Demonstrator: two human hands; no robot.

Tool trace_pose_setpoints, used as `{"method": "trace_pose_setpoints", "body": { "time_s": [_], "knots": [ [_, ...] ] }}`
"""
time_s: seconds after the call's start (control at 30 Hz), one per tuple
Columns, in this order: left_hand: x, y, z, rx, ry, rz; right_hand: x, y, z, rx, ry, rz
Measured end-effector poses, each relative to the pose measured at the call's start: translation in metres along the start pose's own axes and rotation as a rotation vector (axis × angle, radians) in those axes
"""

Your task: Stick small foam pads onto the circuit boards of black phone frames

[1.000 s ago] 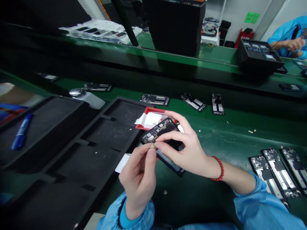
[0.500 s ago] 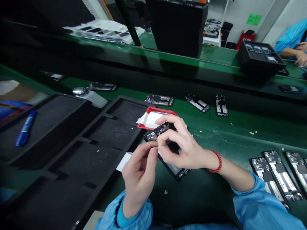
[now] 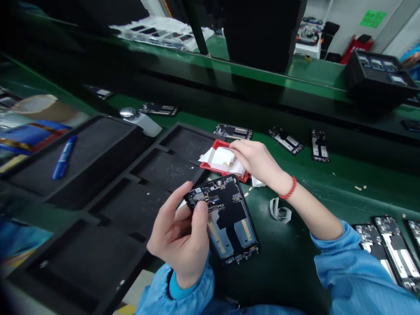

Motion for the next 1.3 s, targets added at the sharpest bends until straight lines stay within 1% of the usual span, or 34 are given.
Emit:
{"method": "trace_pose_setpoints", "body": {
  "time_s": [0.03,0.13,0.17,0.2,0.27,0.33,0.37,0.47,0.63,0.73,0.83,0.93,1.17,1.3],
  "knots": [
    [0.001,0.000,0.000,-0.002,0.004,0.014,-0.011,-0.008,0.009,0.009,0.078,-0.007],
    [0.004,0.000,-0.001,-0.007,0.037,0.055,-0.043,-0.038,0.044,0.029,0.378,-0.086],
    [0.004,0.001,-0.001,-0.007,0.050,0.059,-0.048,-0.048,0.054,0.036,0.443,-0.117],
    [0.005,0.002,0.000,-0.007,0.059,0.062,-0.049,-0.058,0.062,0.046,0.464,-0.148],
    [0.007,0.004,0.001,-0.002,0.064,0.067,-0.042,-0.073,0.072,0.076,0.395,-0.213],
    [0.008,0.008,0.002,0.010,0.071,0.068,-0.033,-0.081,0.075,0.105,0.306,-0.290],
    [0.008,0.010,0.002,0.019,0.073,0.065,-0.029,-0.083,0.076,0.115,0.282,-0.322],
    [0.008,0.014,0.003,0.039,0.074,0.049,-0.025,-0.084,0.075,0.125,0.288,-0.362],
    [0.008,0.018,0.004,0.061,0.082,0.031,-0.026,-0.086,0.075,0.127,0.308,-0.388],
    [0.008,0.017,0.004,0.051,0.082,0.053,-0.026,-0.088,0.075,0.134,0.284,-0.429],
    [0.009,0.019,0.002,0.131,0.095,0.073,-0.025,-0.089,0.075,0.143,0.256,-0.477],
    [0.009,0.021,0.001,0.201,0.114,0.089,-0.026,-0.089,0.074,0.131,0.291,-0.457],
    [0.012,0.021,0.006,0.184,0.123,0.092,-0.027,-0.093,0.078,0.112,0.423,-0.365],
    [0.013,0.022,0.007,0.198,0.112,0.140,-0.026,-0.094,0.077,0.128,0.441,-0.374]
  ]
}}
Point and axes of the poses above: each hand's wrist, its own z-axis away from the middle knuckle, its own x-axis out of the palm, y = z × x, the point moved 5 cm from there along -z, towards the middle knuckle, and after that the axes turned 8 degrees about -y, right-handed, at the moved point
